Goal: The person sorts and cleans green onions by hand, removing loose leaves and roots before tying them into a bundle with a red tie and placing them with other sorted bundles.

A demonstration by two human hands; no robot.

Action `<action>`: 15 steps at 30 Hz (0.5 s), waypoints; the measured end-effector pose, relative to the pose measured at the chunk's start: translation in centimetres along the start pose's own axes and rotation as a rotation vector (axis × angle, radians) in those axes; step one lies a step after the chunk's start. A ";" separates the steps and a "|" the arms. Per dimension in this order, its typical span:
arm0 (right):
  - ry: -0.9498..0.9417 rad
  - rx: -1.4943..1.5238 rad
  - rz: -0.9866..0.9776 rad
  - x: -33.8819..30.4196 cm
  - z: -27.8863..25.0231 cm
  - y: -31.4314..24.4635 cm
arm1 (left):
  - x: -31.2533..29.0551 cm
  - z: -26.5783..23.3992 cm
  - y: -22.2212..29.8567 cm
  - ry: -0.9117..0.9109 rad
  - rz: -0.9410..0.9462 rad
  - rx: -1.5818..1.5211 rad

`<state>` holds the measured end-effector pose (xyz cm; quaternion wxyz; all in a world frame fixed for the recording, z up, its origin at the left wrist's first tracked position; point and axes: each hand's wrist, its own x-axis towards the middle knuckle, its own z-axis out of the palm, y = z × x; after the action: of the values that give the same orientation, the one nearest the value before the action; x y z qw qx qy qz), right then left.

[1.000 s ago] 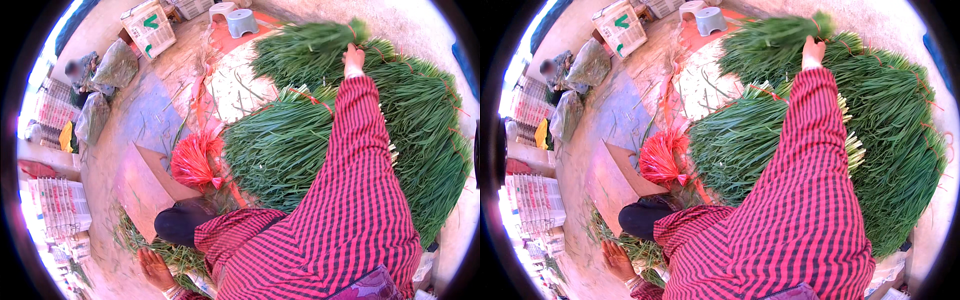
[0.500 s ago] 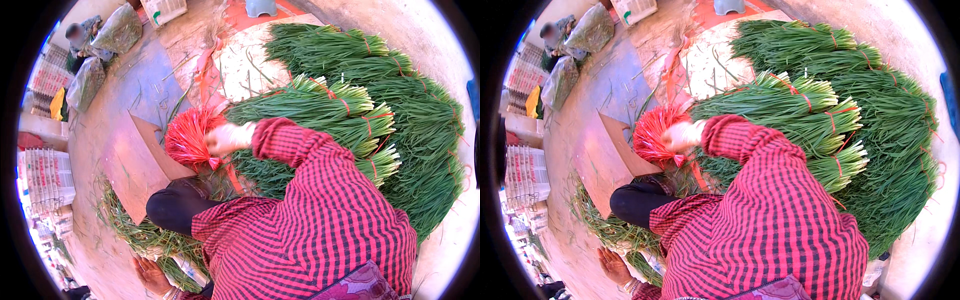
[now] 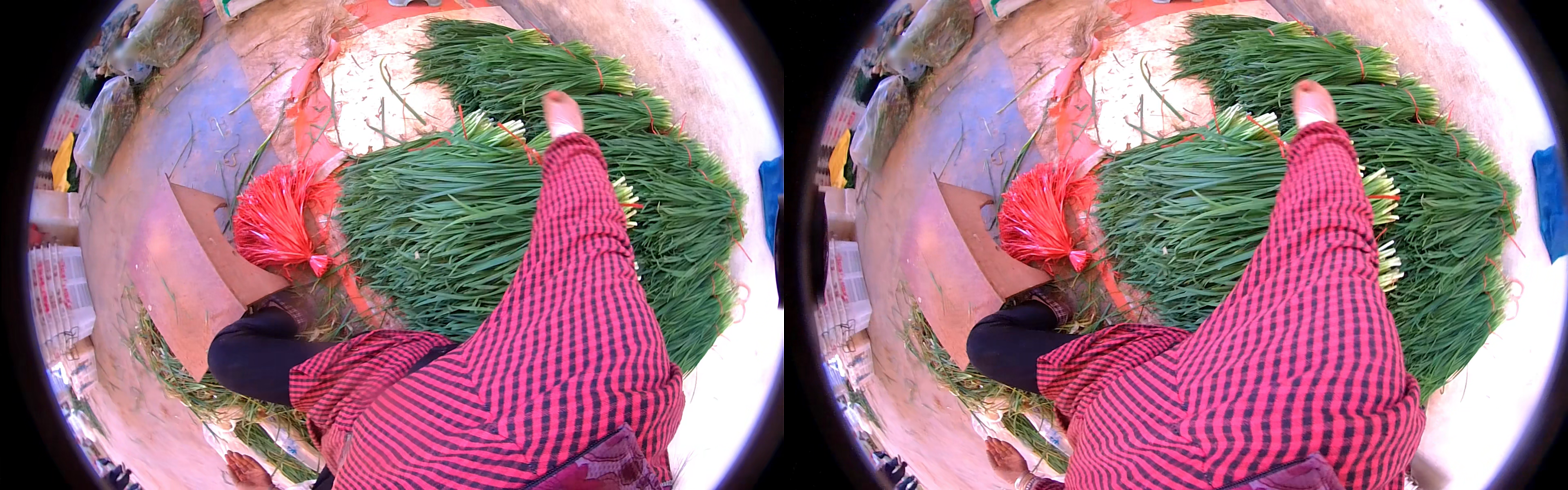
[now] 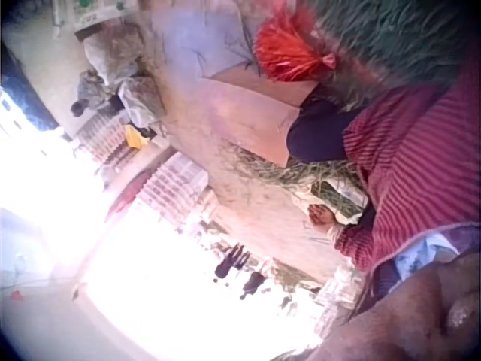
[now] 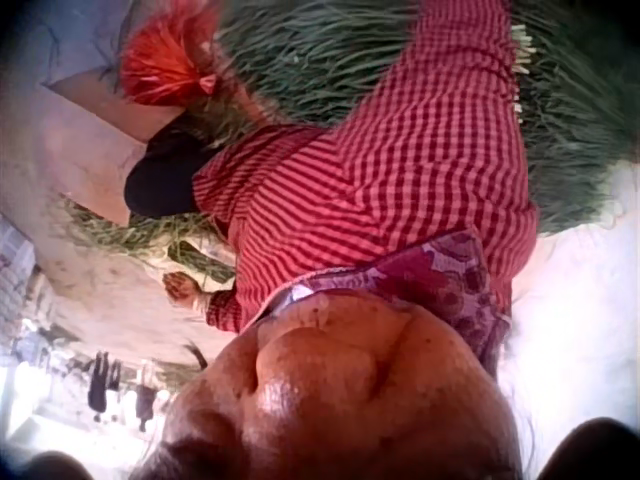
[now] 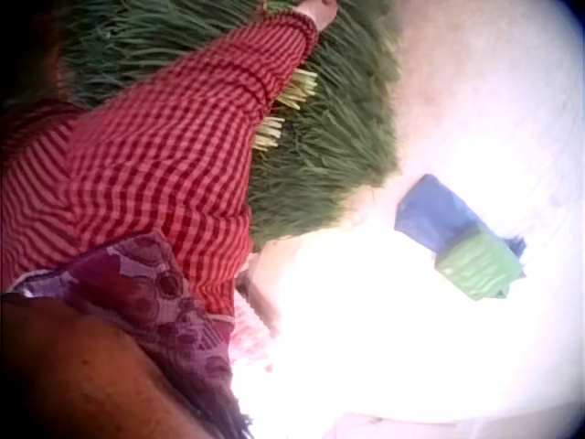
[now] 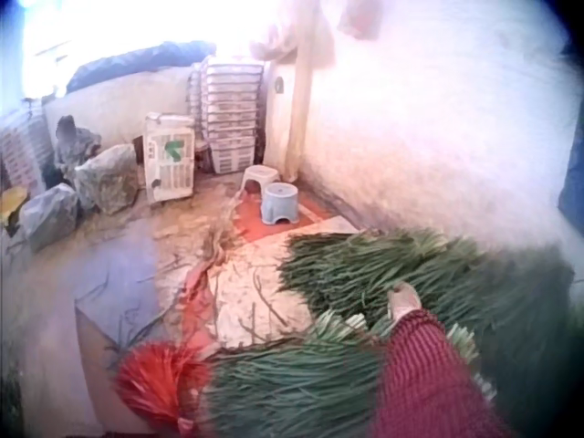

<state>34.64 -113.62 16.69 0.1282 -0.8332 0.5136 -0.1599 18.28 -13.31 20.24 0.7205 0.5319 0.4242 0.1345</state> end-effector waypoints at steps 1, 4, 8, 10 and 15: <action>-0.044 0.069 -0.044 1.3 -0.5 3.8 | -0.6 0.6 0.1 0.007 0.034 0.056; -0.054 -0.063 -0.010 2.7 0.4 6.9 | -2.1 0.5 1.2 0.065 0.004 0.005; -0.128 -0.102 0.059 2.4 1.7 4.6 | -3.3 -0.3 2.5 0.149 -0.049 -0.167; -0.119 -0.126 0.052 3.0 1.7 5.3 | -3.9 -0.4 3.2 0.160 -0.020 -0.143; -0.083 -0.230 -0.005 7.3 4.0 9.8 | -4.8 0.1 3.5 0.179 0.009 -0.129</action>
<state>31.36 -124.30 10.36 0.0524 -0.8495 0.5208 -0.0655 16.33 -15.05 25.63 0.7120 0.4721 0.4747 0.2120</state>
